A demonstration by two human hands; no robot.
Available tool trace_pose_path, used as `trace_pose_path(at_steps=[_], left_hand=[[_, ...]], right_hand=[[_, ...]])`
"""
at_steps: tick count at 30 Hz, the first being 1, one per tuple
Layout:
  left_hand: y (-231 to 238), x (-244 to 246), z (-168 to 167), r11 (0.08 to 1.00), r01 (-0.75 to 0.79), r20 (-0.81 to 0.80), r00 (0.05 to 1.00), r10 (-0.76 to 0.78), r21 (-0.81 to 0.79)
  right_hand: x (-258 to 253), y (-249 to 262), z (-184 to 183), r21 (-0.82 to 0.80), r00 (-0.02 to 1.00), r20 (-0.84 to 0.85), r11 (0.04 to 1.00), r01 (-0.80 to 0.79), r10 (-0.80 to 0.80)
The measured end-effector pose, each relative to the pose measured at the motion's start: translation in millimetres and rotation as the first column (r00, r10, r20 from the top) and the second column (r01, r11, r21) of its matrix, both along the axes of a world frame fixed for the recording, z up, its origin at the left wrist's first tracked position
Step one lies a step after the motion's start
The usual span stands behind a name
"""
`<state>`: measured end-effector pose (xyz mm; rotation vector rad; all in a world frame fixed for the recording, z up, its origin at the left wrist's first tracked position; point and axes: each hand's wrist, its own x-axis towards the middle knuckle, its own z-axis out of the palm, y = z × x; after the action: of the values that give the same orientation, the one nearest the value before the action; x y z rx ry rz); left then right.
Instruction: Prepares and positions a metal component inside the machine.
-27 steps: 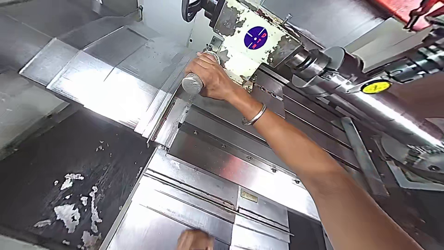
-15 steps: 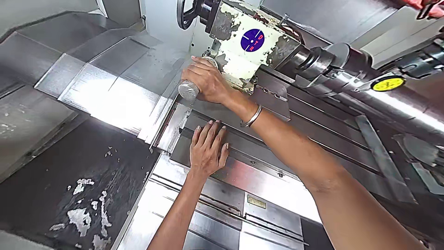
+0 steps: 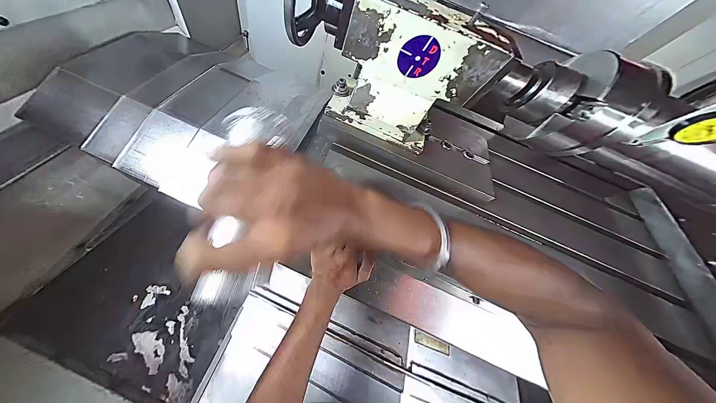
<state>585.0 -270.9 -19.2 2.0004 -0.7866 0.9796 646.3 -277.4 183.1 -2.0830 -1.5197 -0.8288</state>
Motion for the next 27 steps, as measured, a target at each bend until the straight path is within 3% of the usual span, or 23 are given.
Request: trace_pose_path(at_steps=[4,8,15,19,24,27], left_hand=[[-1.2,1.6,1.6,0.996,0.083,-0.071,0.994,-0.081,0.026],[-0.7,2.0,0.7,0.996,0.090,-0.073,0.993,-0.088,0.024],[-0.2,3.1,1.3,0.996,0.090,-0.069,0.994,-0.088,0.025],[-0.4,2.0,1.9,0.995,0.098,-0.066,0.993,-0.096,0.018],[-2.5,-0.8,-4.5,0.998,0.026,0.020,0.999,-0.025,-0.053],[2.9,0.1,0.6,0.996,0.083,-0.051,0.995,-0.082,0.022]], right_hand=[[89.6,-85.3,-36.5,-0.185,0.941,0.127,0.924,0.334,-0.315],[103.5,-94.8,-59.4,-0.258,0.912,0.148,0.875,0.410,-0.384],[111.4,-89.9,-60.0,-0.324,0.898,0.178,0.838,0.439,-0.402],[96.1,-78.5,-52.8,-0.264,0.897,0.131,0.858,0.441,-0.422],[20.2,-17.4,-21.1,-0.087,0.979,0.171,0.988,0.130,-0.114],[69.4,-65.9,-41.9,-0.159,0.967,0.111,0.957,0.244,-0.228]])
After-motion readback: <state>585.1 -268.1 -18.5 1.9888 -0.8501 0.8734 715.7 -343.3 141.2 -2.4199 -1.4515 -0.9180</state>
